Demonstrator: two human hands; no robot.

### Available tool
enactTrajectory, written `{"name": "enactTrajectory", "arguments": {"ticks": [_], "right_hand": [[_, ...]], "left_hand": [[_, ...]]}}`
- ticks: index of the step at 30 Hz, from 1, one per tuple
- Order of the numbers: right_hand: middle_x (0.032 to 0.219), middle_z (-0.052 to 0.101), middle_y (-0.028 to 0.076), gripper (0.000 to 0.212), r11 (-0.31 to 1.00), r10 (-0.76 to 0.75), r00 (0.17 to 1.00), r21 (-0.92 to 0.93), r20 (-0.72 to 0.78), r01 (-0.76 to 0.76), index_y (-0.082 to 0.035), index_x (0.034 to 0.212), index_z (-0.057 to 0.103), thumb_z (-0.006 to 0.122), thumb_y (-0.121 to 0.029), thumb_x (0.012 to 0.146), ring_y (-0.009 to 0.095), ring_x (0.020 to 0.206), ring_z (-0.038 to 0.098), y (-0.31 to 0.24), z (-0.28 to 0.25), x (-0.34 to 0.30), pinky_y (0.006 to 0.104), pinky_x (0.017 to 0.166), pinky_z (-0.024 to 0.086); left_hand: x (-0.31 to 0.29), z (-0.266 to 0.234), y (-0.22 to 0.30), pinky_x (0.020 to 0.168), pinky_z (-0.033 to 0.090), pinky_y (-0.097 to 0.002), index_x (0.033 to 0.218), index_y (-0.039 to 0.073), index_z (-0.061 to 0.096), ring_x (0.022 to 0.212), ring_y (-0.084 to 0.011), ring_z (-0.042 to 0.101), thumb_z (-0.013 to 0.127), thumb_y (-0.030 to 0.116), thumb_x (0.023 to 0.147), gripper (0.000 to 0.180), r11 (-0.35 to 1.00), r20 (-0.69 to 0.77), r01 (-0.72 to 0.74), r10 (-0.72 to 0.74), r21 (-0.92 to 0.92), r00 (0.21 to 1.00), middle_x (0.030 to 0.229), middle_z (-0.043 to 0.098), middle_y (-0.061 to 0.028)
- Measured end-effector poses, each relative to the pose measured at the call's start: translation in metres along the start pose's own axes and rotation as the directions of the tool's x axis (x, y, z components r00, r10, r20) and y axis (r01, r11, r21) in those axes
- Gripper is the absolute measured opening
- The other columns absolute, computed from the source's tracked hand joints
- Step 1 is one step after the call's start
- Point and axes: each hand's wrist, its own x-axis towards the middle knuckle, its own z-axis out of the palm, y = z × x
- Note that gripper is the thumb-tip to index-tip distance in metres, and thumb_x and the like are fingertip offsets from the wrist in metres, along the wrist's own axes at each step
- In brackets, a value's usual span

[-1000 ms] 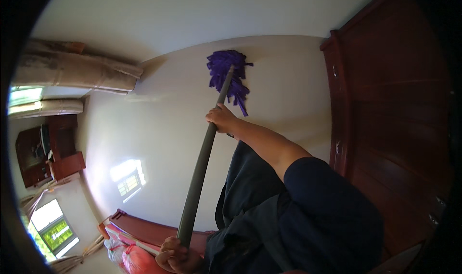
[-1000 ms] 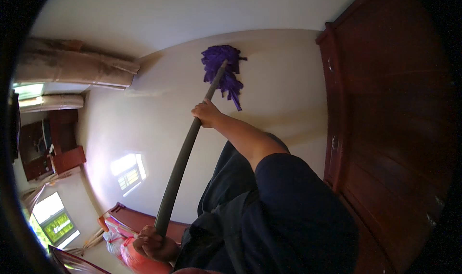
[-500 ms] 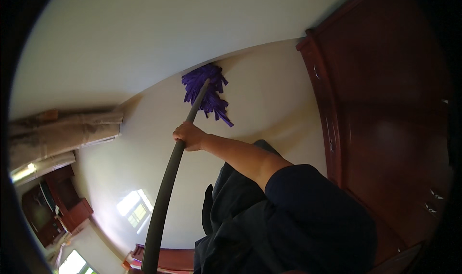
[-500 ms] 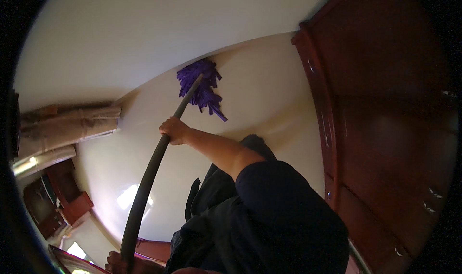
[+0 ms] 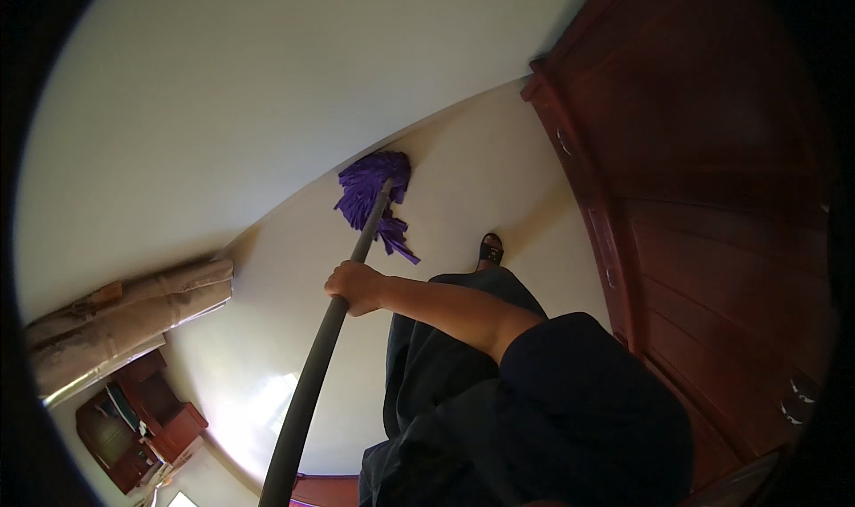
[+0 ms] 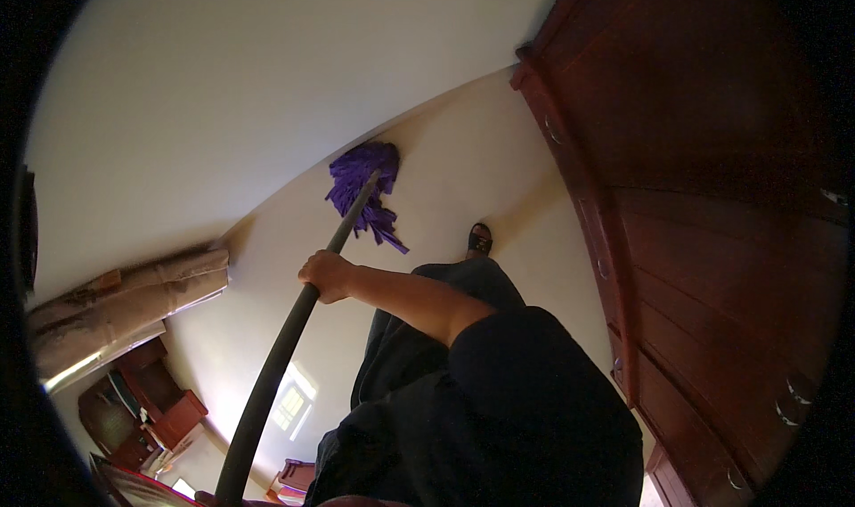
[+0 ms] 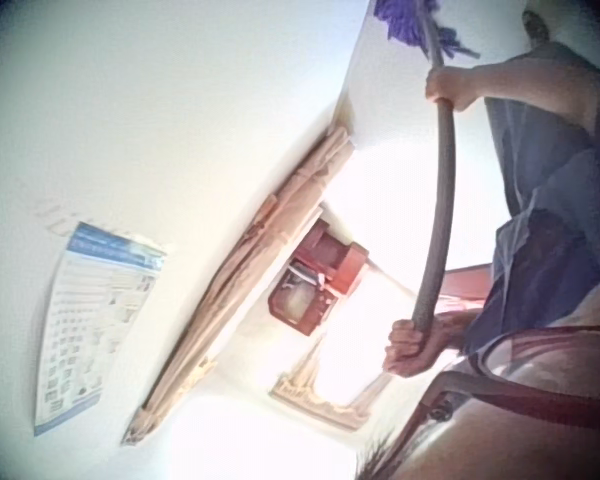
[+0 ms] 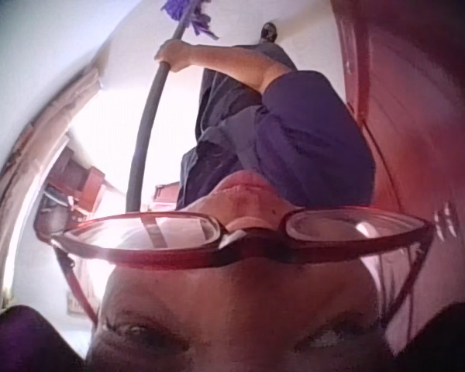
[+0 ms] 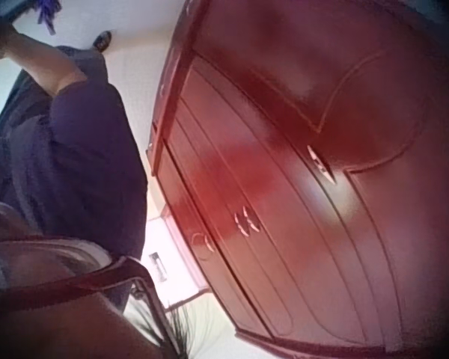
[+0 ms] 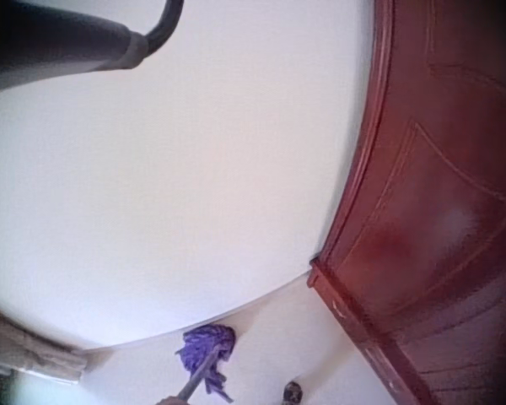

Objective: The person is using a mop to clean the floor, moving the mop head back and forth across the tiles around a bed and a wooden cabinet.

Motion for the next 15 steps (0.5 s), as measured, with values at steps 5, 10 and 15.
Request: {"name": "enactTrajectory", "arguments": {"ticks": [5,10,15], "right_hand": [[0.071,0.060,0.008,0.007,0.993,0.110,0.985,-0.032,-0.130,-0.116,-0.010,0.066,0.056,0.060,-0.012,0.061,0.029,0.078,0.058,0.049,-0.086,-0.052,0.0406,0.074,0.043],[0.073,0.059,0.009,0.005,0.958,0.210,0.927,-0.126,-0.310,-0.259,-0.010,0.066,0.055,0.059,-0.011,0.064,0.031,0.077,0.057,0.118,-0.153,-0.098,0.0422,0.074,0.042],[0.073,0.057,0.010,0.008,0.930,0.284,0.891,-0.124,-0.354,-0.346,-0.009,0.066,0.054,0.061,-0.008,0.063,0.031,0.079,0.054,0.144,-0.187,-0.125,0.0426,0.075,0.041]], "left_hand": [[-0.009,0.038,-0.011,0.037,0.030,-0.0208,0.066,0.015,0.034,0.035,-0.0051,0.029,0.036,0.028,0.092,0.030,0.932,0.320,0.131,-0.017,-0.339,0.947,0.048,0.024,0.0060],[-0.066,0.104,-0.009,0.040,0.031,-0.0205,0.068,0.012,0.033,0.040,-0.0068,0.031,0.034,0.031,0.093,0.031,0.930,0.182,0.222,-0.173,-0.294,0.968,0.052,0.028,0.0039],[-0.114,0.159,-0.016,0.055,0.030,-0.0276,0.069,0.010,0.039,0.048,-0.0094,0.029,0.034,0.020,0.090,0.023,0.856,0.392,0.440,-0.318,-0.273,0.863,0.052,0.024,0.0021]]}}
